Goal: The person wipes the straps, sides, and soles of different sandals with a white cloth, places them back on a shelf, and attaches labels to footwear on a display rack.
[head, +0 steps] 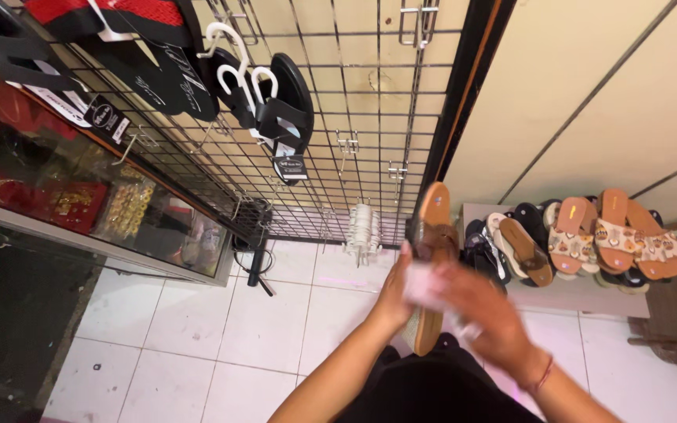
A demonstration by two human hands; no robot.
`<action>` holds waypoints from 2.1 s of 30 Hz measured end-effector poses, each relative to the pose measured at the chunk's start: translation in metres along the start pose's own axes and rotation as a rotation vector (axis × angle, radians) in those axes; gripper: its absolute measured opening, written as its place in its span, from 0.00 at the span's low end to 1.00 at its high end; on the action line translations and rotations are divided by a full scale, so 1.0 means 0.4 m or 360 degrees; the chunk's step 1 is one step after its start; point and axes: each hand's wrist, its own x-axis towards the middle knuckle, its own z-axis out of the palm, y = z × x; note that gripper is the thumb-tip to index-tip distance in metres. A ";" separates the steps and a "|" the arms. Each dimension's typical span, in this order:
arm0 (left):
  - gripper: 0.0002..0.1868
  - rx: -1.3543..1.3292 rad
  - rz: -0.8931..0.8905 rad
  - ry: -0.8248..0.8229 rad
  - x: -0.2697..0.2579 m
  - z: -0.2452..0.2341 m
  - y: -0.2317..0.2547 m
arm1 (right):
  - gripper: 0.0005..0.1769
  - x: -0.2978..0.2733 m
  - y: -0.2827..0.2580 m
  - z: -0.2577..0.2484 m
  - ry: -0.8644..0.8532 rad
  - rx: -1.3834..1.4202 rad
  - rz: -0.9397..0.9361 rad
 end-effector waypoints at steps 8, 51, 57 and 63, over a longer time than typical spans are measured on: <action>0.47 0.0285 0.0037 0.0242 -0.056 0.190 0.137 | 0.34 -0.009 0.027 0.049 0.0088 -0.0297 0.0118; 0.55 -0.0561 -0.0085 0.0417 -0.040 0.172 0.226 | 0.25 -0.215 0.055 0.051 0.0316 -0.0274 0.0586; 0.25 -0.0287 0.0344 0.0287 -0.057 0.214 0.170 | 0.27 -0.153 0.028 0.120 0.1107 0.1572 0.1739; 0.22 -0.0272 0.0248 0.0381 -0.073 0.236 0.138 | 0.29 -0.111 0.070 0.095 0.1054 0.1642 0.1584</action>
